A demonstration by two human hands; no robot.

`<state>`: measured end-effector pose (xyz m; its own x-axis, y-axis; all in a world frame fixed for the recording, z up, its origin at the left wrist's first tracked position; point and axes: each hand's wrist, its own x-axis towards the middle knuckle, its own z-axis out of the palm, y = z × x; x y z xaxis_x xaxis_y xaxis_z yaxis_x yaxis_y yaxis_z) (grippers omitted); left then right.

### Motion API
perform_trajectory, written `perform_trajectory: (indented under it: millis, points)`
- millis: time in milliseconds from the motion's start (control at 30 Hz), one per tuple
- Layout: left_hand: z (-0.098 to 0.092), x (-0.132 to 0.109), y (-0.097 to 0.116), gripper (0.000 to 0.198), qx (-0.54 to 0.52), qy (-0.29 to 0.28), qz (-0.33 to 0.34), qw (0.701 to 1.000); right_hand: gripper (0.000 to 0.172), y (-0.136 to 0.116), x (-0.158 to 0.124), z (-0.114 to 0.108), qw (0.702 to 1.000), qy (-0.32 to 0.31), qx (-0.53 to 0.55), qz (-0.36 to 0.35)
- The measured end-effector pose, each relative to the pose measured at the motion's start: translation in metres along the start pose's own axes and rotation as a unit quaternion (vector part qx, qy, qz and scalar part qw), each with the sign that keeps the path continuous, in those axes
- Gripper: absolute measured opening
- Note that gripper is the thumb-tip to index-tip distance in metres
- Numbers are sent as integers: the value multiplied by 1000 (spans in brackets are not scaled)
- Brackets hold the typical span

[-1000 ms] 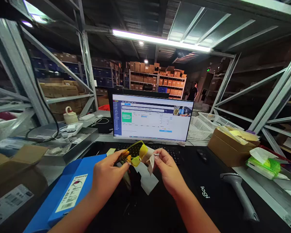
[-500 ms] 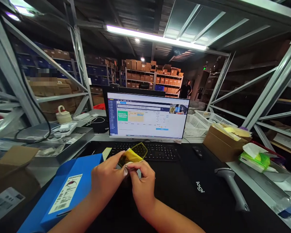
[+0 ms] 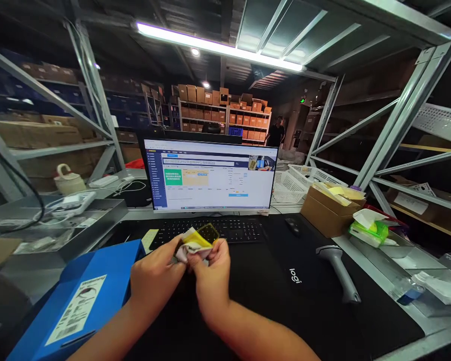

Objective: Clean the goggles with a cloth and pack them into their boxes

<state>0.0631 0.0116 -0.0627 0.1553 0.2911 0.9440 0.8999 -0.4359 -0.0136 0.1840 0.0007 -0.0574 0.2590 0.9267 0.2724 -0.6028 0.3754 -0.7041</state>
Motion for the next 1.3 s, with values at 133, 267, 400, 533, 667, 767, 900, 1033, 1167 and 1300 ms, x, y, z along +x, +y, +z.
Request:
perform_trajectory:
  millis: [133, 267, 400, 533, 667, 767, 900, 1033, 1167, 1300]
  points:
    - [-2, -2, 1, 26, -4, 2, -20, 1000, 59, -4, 7, -2, 996, -29, 30, 75]
    - [-3, -1, 4, 27, -37, -30, -15, 999, 59, -26, 45, -15, 989, -26, 33, 141]
    - [-8, 10, -5, 33, -106, -128, -68, 984, 46, -52, 80, -40, 994, -9, 0, 113]
    - [-19, 25, -17, 41, -185, -234, -109, 948, 47, -87, 90, -69, 999, 37, -32, 24]
    - [-24, 30, -19, 47, -217, -267, -86, 935, 41, -113, 66, -87, 995, 16, -96, 17]
    - [-23, 27, -15, 49, -213, -280, -67, 934, 40, -122, 42, -88, 981, -37, -188, 38]
    - [-21, 22, -4, 55, -183, -298, -7, 937, 37, -116, 22, -74, 949, -99, -299, 32]
    - [-20, 19, 7, 52, -188, -300, 46, 934, 16, -96, 5, -51, 877, -188, -441, 7]
    - [-15, 16, 9, 42, -196, -263, 58, 943, 8, -79, -13, -40, 793, -254, -553, -2]
    - [-12, 16, 6, 75, -182, -253, 24, 950, 14, -77, -13, -56, 824, -225, -519, 11]
